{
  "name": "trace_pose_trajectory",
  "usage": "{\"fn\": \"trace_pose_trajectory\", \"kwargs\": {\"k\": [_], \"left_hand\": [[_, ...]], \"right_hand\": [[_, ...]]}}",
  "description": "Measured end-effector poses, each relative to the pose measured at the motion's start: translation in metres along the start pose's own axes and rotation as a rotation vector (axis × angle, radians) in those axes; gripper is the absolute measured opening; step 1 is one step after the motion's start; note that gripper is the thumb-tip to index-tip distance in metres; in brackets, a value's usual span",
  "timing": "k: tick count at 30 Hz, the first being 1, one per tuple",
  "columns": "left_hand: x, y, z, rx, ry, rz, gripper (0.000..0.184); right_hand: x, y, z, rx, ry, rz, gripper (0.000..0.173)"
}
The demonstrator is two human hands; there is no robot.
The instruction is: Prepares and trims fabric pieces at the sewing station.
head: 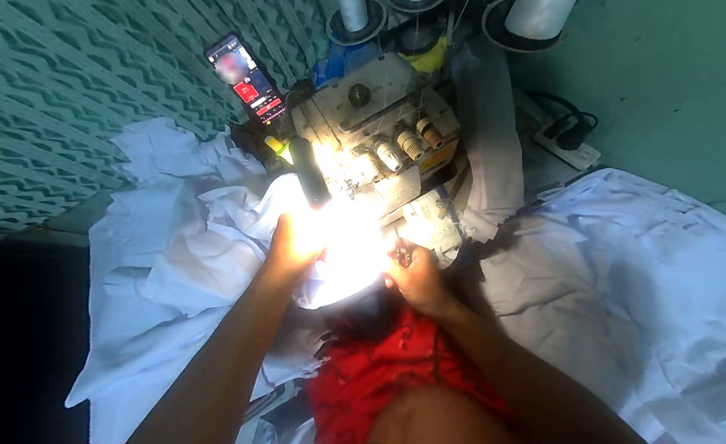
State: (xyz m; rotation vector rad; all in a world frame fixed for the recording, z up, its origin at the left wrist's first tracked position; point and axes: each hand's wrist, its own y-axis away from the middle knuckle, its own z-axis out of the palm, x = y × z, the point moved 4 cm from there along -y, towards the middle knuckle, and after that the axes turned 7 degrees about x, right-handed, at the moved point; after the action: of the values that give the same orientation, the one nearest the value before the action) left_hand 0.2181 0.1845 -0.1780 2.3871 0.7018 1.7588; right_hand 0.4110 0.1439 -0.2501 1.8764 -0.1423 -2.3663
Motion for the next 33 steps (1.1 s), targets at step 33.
{"fn": "trace_pose_trajectory", "kwargs": {"k": [33], "left_hand": [[0.050, -0.030, -0.043, 0.131, -0.941, 0.706, 0.022]], "right_hand": [[-0.024, -0.013, 0.045, 0.012, 0.011, -0.010, 0.011]]}}
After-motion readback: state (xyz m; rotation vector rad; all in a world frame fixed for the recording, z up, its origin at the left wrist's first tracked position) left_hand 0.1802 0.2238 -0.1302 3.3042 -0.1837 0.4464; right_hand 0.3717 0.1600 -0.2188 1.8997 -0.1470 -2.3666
